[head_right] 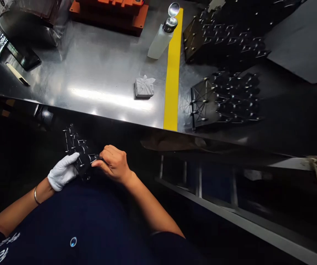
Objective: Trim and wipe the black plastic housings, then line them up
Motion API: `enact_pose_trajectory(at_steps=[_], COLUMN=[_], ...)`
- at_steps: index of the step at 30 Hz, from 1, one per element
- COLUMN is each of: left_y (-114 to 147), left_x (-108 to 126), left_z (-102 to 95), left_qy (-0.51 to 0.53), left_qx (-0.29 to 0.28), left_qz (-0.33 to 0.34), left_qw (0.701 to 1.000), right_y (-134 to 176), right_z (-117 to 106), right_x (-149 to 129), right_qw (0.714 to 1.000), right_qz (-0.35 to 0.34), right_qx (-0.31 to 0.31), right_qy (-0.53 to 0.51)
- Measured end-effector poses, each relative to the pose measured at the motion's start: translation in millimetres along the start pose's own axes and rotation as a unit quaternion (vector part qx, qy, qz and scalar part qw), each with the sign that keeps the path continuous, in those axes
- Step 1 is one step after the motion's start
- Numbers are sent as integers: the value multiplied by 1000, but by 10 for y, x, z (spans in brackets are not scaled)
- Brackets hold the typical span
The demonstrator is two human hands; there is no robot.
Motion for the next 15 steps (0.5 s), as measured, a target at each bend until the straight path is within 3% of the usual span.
enact_pose_trajectory(at_steps=[3, 6, 9, 11, 13, 15], left_y=[0, 2, 42, 103, 116, 57], left_x=[48, 128, 110, 40, 3, 66], left_z=[5, -35, 4, 31, 6, -42], left_qy=[-5, -8, -43, -81, -110, -119], left_qx=[-11, -42, -164, -236, -224, -150], left_qz=[1, -31, -150, -248, -285, -210], left_qw=[1000, 999, 974, 936, 925, 959], right_y=[16, 33, 63, 82, 100, 135], right_z=[20, -46, -195, -195, -133, -113], right_x=[3, 107, 370, 486, 496, 491], right_qw=[999, 987, 961, 943, 927, 916], right_qz=[1, 45, 182, 241, 241, 244], right_qx=[-27, -15, 66, 28, -61, -84], right_qy=[-31, -156, -198, -228, -282, -308])
Point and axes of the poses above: each hand's wrist, its own y-axis away from the middle knuckle, its own z-axis out of the palm, x = y × z, the point moved 5 cm from there along -y, towards the middle knuckle, and after that the axes turned 2 degrees about x, right-handed, at the moved point
